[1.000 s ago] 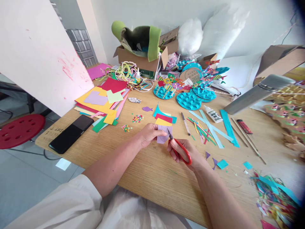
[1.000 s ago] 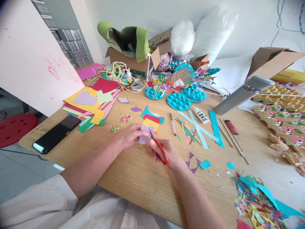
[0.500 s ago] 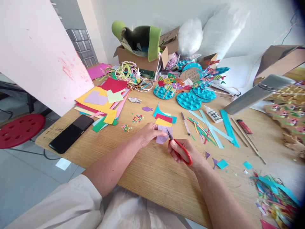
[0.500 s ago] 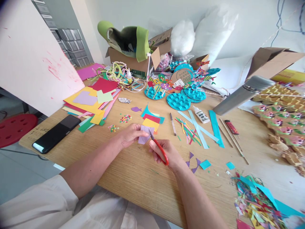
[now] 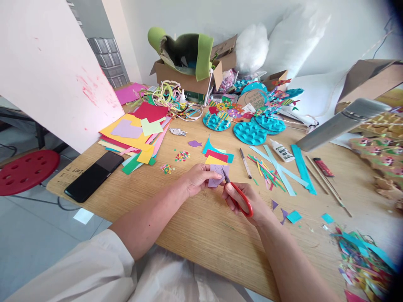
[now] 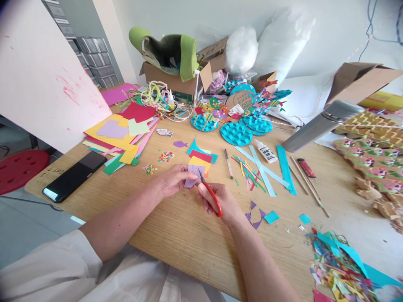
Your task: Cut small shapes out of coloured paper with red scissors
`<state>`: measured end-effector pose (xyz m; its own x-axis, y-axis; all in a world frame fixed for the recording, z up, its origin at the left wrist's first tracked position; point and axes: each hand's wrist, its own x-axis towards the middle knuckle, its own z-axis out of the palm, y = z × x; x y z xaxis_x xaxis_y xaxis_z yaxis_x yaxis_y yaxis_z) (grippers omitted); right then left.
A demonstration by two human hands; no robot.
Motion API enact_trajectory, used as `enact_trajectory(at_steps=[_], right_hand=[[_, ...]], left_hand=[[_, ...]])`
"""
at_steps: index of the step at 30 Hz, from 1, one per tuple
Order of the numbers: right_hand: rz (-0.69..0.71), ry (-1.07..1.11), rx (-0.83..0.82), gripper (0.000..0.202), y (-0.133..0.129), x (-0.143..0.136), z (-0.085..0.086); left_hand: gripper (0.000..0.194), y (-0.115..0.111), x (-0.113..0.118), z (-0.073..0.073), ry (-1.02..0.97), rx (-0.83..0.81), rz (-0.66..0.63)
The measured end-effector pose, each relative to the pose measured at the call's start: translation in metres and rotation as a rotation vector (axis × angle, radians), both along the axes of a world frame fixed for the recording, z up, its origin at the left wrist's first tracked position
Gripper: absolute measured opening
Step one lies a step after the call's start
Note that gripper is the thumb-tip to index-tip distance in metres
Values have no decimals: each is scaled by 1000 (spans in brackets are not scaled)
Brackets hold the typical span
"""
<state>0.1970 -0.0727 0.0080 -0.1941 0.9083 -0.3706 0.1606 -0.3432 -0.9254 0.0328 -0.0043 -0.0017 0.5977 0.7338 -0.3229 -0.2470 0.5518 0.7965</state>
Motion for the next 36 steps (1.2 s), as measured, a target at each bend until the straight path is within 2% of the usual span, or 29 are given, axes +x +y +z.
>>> enact_trajectory(at_steps=[6,11,19,30,36], right_hand=[[-6,-7,16,55,2,-1,-3],[-17,-11,32,58,2,0,-5],[-33,-26,20,61,3,1,-10],[-21,1,16,57,3,0,-7],[-6,23,10,56,3,-1,-5]], left_hand=[[24,-3,2,2,10,6,36],[32,-6,5,2,-21,-1,-13],[36,-5,4,1,12,42,69],[16,-6,5,1,136,190,149],[15,-6,5,2,170,251,134]])
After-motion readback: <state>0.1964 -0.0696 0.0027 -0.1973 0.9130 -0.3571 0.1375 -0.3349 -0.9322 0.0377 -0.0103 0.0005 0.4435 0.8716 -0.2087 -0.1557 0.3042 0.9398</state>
